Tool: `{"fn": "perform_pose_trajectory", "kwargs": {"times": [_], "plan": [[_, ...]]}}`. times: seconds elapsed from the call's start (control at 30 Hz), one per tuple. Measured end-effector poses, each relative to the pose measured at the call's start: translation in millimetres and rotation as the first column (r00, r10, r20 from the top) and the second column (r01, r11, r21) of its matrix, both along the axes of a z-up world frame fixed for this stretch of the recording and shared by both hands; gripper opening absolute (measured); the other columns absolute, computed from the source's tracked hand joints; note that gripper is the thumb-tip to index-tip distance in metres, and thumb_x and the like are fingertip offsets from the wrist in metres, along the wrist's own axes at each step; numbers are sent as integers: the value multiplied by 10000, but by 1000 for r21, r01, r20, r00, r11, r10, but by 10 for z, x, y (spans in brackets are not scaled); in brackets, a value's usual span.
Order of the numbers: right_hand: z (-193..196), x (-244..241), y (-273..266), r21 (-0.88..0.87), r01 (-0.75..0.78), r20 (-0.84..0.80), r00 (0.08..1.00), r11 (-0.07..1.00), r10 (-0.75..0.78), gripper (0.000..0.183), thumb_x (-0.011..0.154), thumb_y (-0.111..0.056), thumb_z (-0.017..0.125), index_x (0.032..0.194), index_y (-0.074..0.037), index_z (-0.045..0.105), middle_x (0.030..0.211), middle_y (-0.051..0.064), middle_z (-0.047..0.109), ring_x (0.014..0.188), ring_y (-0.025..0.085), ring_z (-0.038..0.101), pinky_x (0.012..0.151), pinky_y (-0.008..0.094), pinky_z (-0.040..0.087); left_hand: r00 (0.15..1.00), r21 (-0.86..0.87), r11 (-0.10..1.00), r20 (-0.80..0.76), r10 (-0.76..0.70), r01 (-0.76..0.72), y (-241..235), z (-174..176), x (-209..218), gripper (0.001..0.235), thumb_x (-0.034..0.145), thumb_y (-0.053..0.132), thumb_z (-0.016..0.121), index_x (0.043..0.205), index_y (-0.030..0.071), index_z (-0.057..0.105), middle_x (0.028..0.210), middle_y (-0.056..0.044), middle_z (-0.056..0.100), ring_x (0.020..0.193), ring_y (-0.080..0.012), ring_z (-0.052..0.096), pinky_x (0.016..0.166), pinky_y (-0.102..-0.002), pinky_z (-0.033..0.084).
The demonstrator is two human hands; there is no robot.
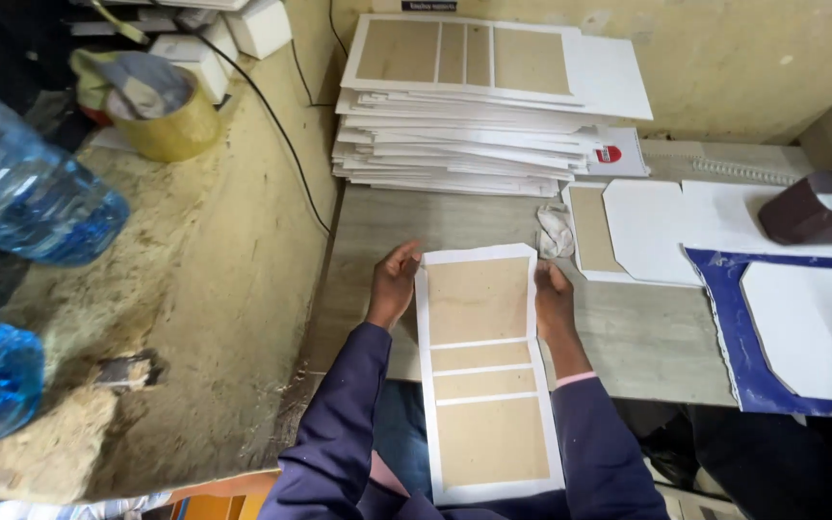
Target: Assembling paper folders by applying adhesive with a cloth and folding the edges manually.
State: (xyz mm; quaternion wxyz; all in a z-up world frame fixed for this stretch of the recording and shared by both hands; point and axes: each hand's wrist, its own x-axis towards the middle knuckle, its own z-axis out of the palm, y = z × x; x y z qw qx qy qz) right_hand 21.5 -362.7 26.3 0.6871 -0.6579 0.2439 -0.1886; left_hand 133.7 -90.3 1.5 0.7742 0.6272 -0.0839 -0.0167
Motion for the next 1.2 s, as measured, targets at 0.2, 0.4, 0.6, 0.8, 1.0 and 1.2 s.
{"fn": "perform_pose_trajectory", "kwargs": {"times": [0.2, 0.4, 0.6, 0.8, 1.0, 1.2], "plan": [[543, 17, -4, -234, -42, 215, 972, 971, 94, 148, 1097, -163, 735, 1199, -87, 811, 909, -13, 752, 853, 42, 589, 839, 268, 540, 990, 15, 1000, -141, 24, -23, 120, 407, -335, 212, 1060, 196, 756, 1221, 75, 822, 945, -65, 836, 850, -58, 679, 866, -260, 607], [272, 252, -276, 426, -125, 160, 985, 896, 62, 330, 967, -234, 856, 1260, -104, 774, 1118, 92, 796, 998, 224, 777, 944, 410, 607, 988, 213, 969, -57, 143, -128, 78, 855, -409, 179, 970, 256, 878, 1116, 154, 870, 944, -61, 850, 918, -36, 754, 881, -242, 623], [615, 174, -94, -378, 133, 211, 976, 916, -54, 72, 1020, -155, 804, 1067, -102, 812, 775, 68, 674, 723, 124, 672, 636, 277, 524, 978, 288, 937, 120, 170, -198, -92, 952, -100, 123, 1004, 228, 828, 1090, 149, 868, 935, -55, 844, 993, -95, 760, 950, -322, 603], [546, 180, -333, 479, -184, 188, 977, 858, 104, 167, 1024, -192, 749, 1165, -109, 778, 1032, 99, 782, 905, 233, 769, 825, 399, 619, 983, 222, 959, 80, 164, -178, -66, 953, -175, 156, 999, 233, 844, 1110, 126, 864, 945, -52, 847, 988, -35, 685, 971, -302, 576], [268, 275, -271, 93, -142, 179, 976, 985, 124, 211, 1124, -238, 670, 961, -112, 718, 785, -23, 644, 728, 66, 630, 718, 248, 517, 994, 35, 995, -59, 90, -88, 12, 973, -251, 207, 992, 199, 846, 1147, 63, 839, 939, -55, 841, 905, -48, 671, 949, -274, 582], [369, 336, -46, 23, -119, 256, 960, 993, 110, 272, 1143, -247, 634, 886, -159, 634, 697, -91, 536, 660, 9, 538, 673, 193, 429, 975, 142, 965, 53, 215, -221, 140, 745, -332, 120, 983, 94, 844, 1100, 84, 870, 903, -79, 839, 933, -52, 645, 883, -297, 600]]}}
